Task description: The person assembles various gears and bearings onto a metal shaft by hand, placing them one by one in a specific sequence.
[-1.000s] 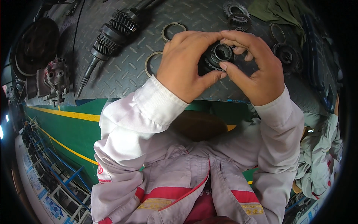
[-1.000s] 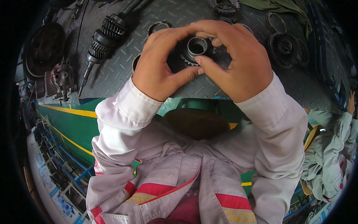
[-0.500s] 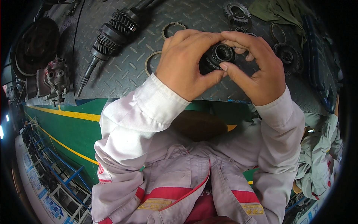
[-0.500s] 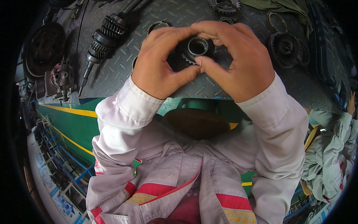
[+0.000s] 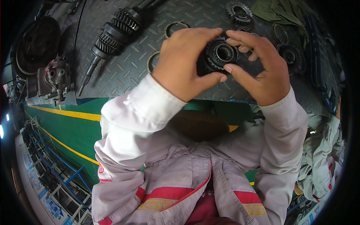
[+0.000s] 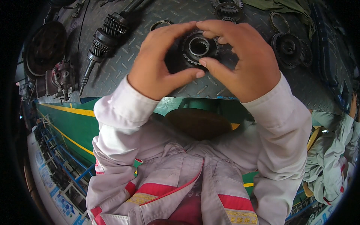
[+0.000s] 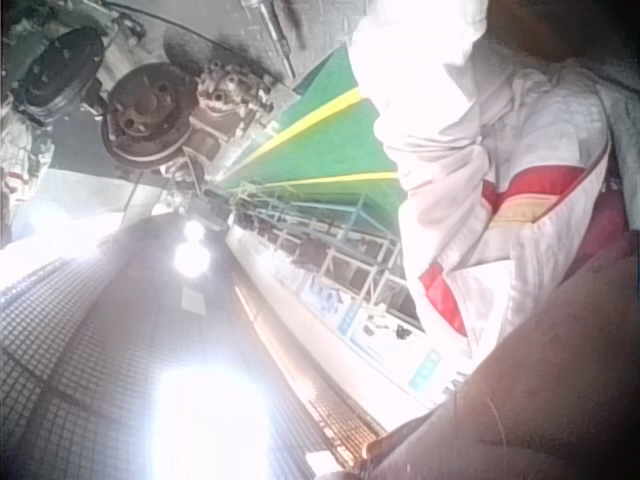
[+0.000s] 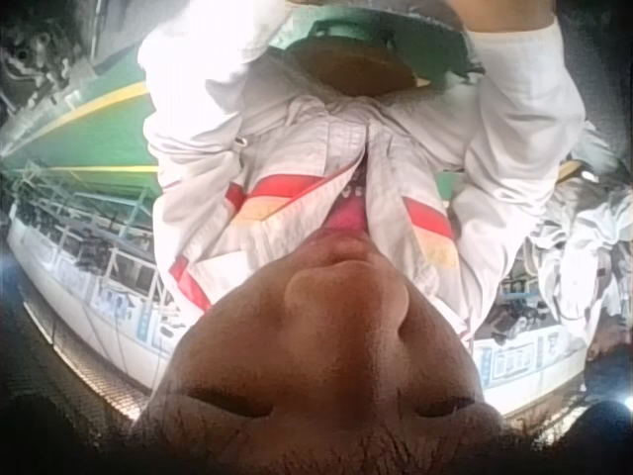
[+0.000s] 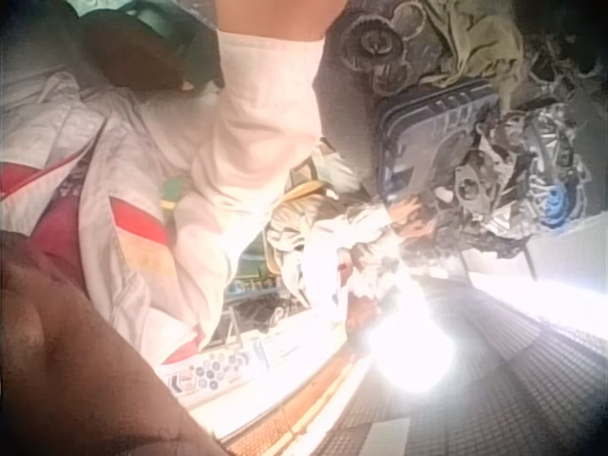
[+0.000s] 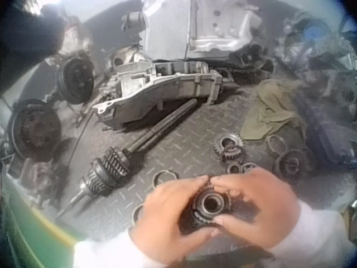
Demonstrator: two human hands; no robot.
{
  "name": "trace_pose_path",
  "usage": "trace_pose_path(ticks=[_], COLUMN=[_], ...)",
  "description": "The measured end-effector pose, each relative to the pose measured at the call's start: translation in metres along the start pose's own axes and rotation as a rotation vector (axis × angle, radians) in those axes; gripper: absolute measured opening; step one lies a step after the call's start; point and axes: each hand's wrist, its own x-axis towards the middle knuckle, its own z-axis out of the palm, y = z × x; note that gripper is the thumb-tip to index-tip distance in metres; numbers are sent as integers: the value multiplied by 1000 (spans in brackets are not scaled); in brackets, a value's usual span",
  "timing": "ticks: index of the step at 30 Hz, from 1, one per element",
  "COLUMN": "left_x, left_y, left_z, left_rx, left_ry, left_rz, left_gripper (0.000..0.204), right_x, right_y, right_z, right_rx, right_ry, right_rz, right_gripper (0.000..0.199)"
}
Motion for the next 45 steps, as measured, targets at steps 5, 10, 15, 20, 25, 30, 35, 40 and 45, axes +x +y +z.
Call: trace_pose_path(ticks=[5, 10, 15, 20, 25, 30, 35, 40, 45], left_x=[9, 8, 14, 11, 10, 10, 16, 22, 20], left_y=[-11, -33, -29, -34, -35, -32, -19, 23, 20], left_z=[-42, -25, -15, -17, -19, -22, -28, -37, -16], left_rx=[-111, 234, 290, 345, 354, 380, 296, -65, -70], left_ry=[-40, 24, -28, -1, -5, 19, 100, 123, 201], left_rz=[-195, -114, -147, -138, -177, -174, -173, -115, 222], left_gripper=[64, 57, 53, 49, 48, 50, 58, 59, 62], right_x=[-3, -5, -7, -10, -10, -9, -4, -6, -8], right_y=[8, 12, 6, 11, 10, 12, 9, 11, 12], right_z=[-20, -25, -23, -5, 9, 4, -8, -19, -20], right_rx=[7, 162, 11, 39, 68, 80, 37, -2, 44], right_ry=[56, 112, -31, -144, -156, -148, -77, -51, 8], right_rz=[57, 176, 109, 88, 117, 132, 161, 138, 137], right_gripper=[56, 54, 68, 97, 103, 105, 103, 99, 93])
